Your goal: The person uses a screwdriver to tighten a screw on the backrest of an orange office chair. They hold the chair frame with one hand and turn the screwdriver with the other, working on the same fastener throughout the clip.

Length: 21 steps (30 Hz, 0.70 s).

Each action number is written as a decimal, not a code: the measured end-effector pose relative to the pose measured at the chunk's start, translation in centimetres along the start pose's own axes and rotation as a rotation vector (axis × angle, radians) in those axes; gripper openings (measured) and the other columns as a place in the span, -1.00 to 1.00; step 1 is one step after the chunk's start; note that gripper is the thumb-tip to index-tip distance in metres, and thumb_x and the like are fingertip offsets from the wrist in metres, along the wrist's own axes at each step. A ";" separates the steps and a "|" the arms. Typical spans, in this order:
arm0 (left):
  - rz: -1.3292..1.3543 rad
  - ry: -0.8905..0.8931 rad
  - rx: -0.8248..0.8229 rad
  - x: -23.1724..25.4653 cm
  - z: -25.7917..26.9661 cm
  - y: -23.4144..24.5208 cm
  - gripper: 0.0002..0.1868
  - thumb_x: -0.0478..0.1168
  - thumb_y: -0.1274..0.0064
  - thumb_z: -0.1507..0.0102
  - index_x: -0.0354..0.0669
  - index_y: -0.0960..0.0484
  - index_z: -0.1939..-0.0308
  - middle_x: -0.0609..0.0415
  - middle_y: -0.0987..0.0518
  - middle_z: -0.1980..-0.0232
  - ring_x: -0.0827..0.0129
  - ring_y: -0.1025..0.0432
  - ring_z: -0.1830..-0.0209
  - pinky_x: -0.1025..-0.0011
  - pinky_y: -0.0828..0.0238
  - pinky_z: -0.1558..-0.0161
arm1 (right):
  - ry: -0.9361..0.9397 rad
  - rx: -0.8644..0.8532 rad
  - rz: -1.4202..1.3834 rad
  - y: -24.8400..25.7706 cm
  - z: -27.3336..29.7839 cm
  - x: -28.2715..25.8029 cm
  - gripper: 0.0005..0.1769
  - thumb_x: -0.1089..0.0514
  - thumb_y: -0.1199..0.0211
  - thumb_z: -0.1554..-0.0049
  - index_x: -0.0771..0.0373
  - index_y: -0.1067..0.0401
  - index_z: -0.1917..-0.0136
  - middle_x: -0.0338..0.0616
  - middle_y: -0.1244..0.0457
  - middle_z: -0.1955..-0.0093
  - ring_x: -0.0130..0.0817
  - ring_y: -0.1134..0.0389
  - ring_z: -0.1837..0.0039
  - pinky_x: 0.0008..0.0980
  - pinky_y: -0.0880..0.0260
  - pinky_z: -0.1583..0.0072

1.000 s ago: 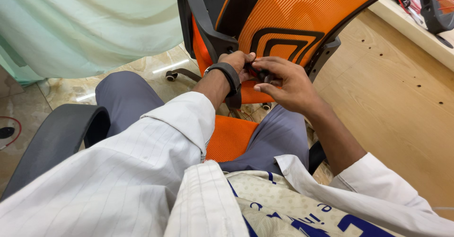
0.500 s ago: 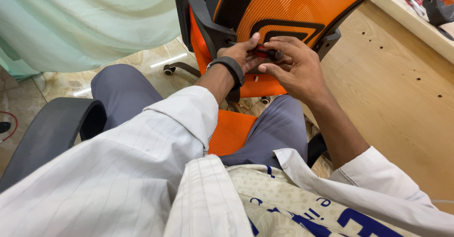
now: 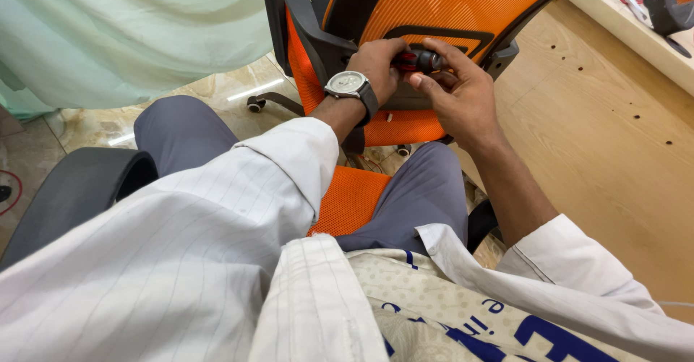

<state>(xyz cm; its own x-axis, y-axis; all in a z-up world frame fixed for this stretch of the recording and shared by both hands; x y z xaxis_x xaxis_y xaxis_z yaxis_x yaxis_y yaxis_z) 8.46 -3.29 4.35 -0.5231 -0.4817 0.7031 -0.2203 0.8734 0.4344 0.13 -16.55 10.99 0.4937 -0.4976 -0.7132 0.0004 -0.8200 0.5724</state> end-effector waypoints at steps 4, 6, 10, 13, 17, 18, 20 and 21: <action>-0.002 0.025 -0.014 -1.6 -0.3 0.8 -0.64 -0.25 -0.25 -0.11 -0.13 -0.67 0.00 -0.04 -0.62 0.00 0.07 -0.57 -0.02 0.23 -0.53 -0.10 | -0.012 0.007 -0.082 -0.3 -0.5 1.6 -0.56 0.30 -0.18 -0.27 0.28 -0.31 -0.42 -0.06 -0.29 -0.18 -0.42 -0.45 -0.15 -0.46 -0.56 -0.17; -0.052 0.189 0.094 -3.5 0.1 2.3 -0.59 -0.22 -0.31 -0.05 -0.13 -0.65 0.02 -0.06 -0.55 -0.06 0.06 -0.50 -0.09 0.21 -0.48 -0.14 | -0.055 0.056 -0.156 -0.4 -0.7 2.8 -0.59 0.28 -0.17 -0.29 0.25 -0.30 -0.40 -0.09 -0.25 -0.18 -0.44 -0.46 -0.12 -0.49 -0.59 -0.13; 0.107 1.001 0.276 -10.8 3.7 6.2 -0.11 -0.25 -0.30 -0.05 -0.30 -0.18 -0.39 -0.28 -0.22 -0.37 -0.17 -0.26 -0.32 0.10 -0.30 -0.28 | -0.009 0.065 -0.239 -0.5 -1.2 3.7 -0.70 0.28 -0.15 -0.39 0.41 -0.39 -0.37 -0.01 -0.26 -0.25 -0.36 -0.47 -0.12 -0.45 -0.61 -0.19; 0.380 1.079 0.182 -13.5 4.1 6.2 -0.08 -0.01 -0.28 -0.16 -0.43 -0.21 -0.44 -0.35 -0.30 -0.45 -0.13 -0.23 -0.49 0.09 -0.11 -0.47 | -0.095 0.096 -0.298 -0.6 -1.5 4.5 -0.60 0.25 -0.17 -0.35 0.39 -0.32 -0.43 0.01 -0.33 -0.20 -0.38 -0.47 -0.05 -0.49 -0.60 -0.11; 0.750 1.013 0.067 -14.6 2.2 4.0 -0.14 0.15 -0.13 -0.17 -0.36 -0.38 -0.39 -0.27 -0.36 -0.49 -0.13 -0.24 -0.52 -0.17 -0.15 -0.41 | -0.097 0.080 -0.251 -0.8 -1.7 4.1 -0.54 0.24 -0.20 -0.31 0.38 -0.23 -0.42 -0.05 -0.30 -0.23 -0.41 -0.47 -0.04 -0.50 -0.60 -0.05; 0.721 1.009 0.062 -15.0 1.7 4.0 -0.13 0.17 -0.12 -0.19 -0.37 -0.35 -0.41 -0.26 -0.33 -0.50 -0.12 -0.19 -0.54 -0.14 -0.12 -0.43 | -0.110 0.075 -0.232 -0.9 -1.8 4.0 -0.54 0.23 -0.20 -0.31 0.38 -0.23 -0.42 -0.04 -0.30 -0.23 -0.42 -0.47 -0.04 -0.51 -0.60 -0.03; 0.665 1.003 0.041 -15.6 1.0 3.3 -0.10 0.21 -0.12 -0.24 -0.38 -0.29 -0.44 -0.26 -0.26 -0.52 -0.08 -0.10 -0.58 -0.08 -0.06 -0.48 | -0.135 0.068 -0.272 -1.1 -1.6 4.1 -0.54 0.24 -0.21 -0.31 0.39 -0.24 -0.42 -0.02 -0.29 -0.19 -0.41 -0.47 -0.03 -0.50 -0.59 -0.03; 0.699 0.957 0.021 -15.7 0.5 2.7 -0.10 0.23 -0.09 -0.24 -0.37 -0.30 -0.44 -0.24 -0.27 -0.53 -0.04 -0.10 -0.58 -0.01 -0.01 -0.51 | -0.148 0.067 -0.289 -1.0 -1.4 4.2 -0.53 0.24 -0.22 -0.30 0.39 -0.24 -0.42 0.00 -0.29 -0.17 -0.40 -0.47 -0.03 -0.49 -0.58 -0.02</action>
<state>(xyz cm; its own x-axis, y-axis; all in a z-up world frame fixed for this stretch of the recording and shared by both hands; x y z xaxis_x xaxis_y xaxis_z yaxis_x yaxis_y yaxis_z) 15.64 6.66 -5.83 0.2913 0.2498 0.9234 -0.1492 0.9654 -0.2141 3.49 -17.41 7.95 0.3494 -0.2734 -0.8962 0.0623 -0.9476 0.3133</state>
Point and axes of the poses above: each hand's wrist, its own z-axis away from the middle knuckle, its own y-axis out of the back of the hand, x = y × z, the point moved 6 cm from there along -z, towards the middle knuckle
